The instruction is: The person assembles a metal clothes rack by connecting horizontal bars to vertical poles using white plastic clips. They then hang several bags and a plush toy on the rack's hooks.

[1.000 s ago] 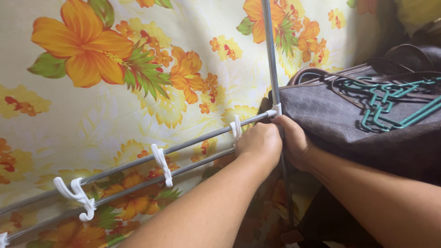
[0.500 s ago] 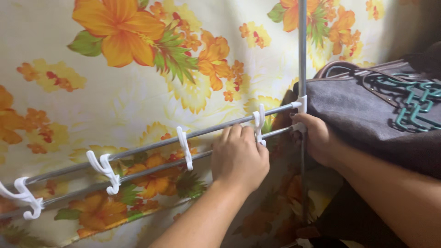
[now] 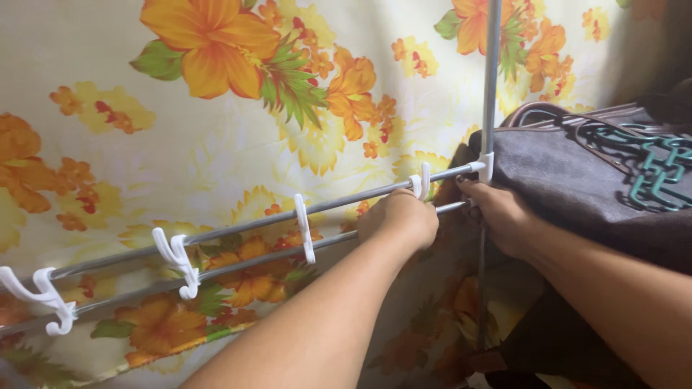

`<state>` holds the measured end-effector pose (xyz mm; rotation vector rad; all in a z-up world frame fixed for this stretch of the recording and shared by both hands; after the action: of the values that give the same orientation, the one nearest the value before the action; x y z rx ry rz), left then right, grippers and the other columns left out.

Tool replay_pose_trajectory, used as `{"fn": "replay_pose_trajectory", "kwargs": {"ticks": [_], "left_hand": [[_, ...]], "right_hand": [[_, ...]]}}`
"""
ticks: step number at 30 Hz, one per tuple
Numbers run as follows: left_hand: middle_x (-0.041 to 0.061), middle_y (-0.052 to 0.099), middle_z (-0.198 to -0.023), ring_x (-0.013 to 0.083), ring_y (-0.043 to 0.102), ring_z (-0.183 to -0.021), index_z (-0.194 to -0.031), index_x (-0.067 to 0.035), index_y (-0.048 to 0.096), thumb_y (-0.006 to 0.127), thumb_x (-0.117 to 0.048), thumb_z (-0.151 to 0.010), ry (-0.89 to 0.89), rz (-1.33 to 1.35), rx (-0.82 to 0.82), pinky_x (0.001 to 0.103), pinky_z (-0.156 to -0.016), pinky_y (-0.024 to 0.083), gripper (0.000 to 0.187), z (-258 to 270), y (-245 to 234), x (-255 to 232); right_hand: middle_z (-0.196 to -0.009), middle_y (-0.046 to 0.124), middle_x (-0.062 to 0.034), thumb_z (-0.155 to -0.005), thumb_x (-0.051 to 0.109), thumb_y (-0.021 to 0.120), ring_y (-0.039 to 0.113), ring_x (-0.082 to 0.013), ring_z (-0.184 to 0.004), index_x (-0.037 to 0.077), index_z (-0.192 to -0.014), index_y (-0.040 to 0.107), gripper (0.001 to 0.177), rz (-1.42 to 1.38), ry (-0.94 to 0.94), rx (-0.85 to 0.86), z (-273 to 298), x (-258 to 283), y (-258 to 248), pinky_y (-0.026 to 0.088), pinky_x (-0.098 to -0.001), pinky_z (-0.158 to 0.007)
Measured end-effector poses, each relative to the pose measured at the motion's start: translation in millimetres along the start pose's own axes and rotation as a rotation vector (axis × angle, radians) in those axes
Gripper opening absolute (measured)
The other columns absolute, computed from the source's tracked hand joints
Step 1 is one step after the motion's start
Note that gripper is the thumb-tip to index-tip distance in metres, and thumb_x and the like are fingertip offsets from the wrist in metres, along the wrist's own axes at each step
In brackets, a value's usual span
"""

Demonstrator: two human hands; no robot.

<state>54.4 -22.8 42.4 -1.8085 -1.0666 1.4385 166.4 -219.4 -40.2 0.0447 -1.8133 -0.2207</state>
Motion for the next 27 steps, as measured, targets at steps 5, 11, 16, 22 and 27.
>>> {"fn": "replay_pose_trajectory", "kwargs": {"ticks": [5, 11, 16, 22, 27], "left_hand": [[0.010, 0.071, -0.128, 0.0304, 0.067, -0.120, -0.125, -0.018, 0.070, 0.063, -0.035, -0.090, -0.029, 0.012, 0.022, 0.042, -0.101, 0.053, 0.039, -1, 3, -1], [0.011, 0.070, -0.128, 0.0307, 0.067, -0.120, -0.126, -0.016, 0.069, 0.063, -0.032, -0.090, -0.026, 0.006, 0.017, 0.042, -0.101, 0.053, 0.040, -2, 0, -1], [0.011, 0.068, -0.131, 0.0307, 0.066, -0.122, -0.127, -0.016, 0.069, 0.062, -0.034, -0.092, -0.005, -0.006, 0.020, 0.043, -0.102, 0.051, 0.040, -1, -1, -1], [0.010, 0.068, -0.133, 0.0310, 0.065, -0.122, -0.128, -0.016, 0.068, 0.062, -0.037, -0.093, 0.008, -0.026, 0.029, 0.043, -0.102, 0.052, 0.041, -1, -2, 0], [0.011, 0.066, -0.134, 0.0316, 0.064, -0.123, -0.130, -0.016, 0.067, 0.062, -0.041, -0.095, 0.025, -0.039, 0.035, 0.044, -0.102, 0.052, 0.043, -1, -2, -1]], "right_hand": [[-0.071, 0.052, 0.0004, -0.097, 0.035, 0.063, 0.047, -0.0113, -0.063, 0.006, -0.093, 0.068, 0.029, 0.044, -0.022, -0.055, -7, -5, -4, 0.038, -0.0289, -0.057], [-0.073, 0.053, 0.0012, -0.099, 0.032, 0.064, 0.047, -0.0098, -0.063, 0.005, -0.096, 0.069, 0.027, -0.014, 0.001, -0.011, -7, -2, -1, 0.038, -0.0267, -0.057], [-0.072, 0.053, 0.0015, -0.097, 0.028, 0.063, 0.048, -0.0093, -0.061, 0.008, -0.099, 0.071, 0.022, -0.017, 0.016, -0.008, -7, -3, -3, 0.038, -0.0263, -0.054], [-0.072, 0.053, 0.0013, -0.097, 0.027, 0.066, 0.048, -0.0100, -0.060, 0.009, -0.097, 0.067, 0.018, -0.015, 0.019, -0.026, -13, -5, -3, 0.037, -0.0278, -0.052], [-0.071, 0.053, 0.0005, -0.096, 0.027, 0.067, 0.048, -0.0107, -0.059, 0.009, -0.096, 0.067, 0.018, -0.016, 0.025, -0.041, -15, -6, -5, 0.037, -0.0281, -0.052]]}}
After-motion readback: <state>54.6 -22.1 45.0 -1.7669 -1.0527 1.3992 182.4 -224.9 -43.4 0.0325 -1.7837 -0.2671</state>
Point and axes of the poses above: each hand's wrist, its own z-axis away from the middle knuckle, its own y-axis out of the palm, x = y × z, the point moved 3 cm from there along -z, towards the middle knuckle
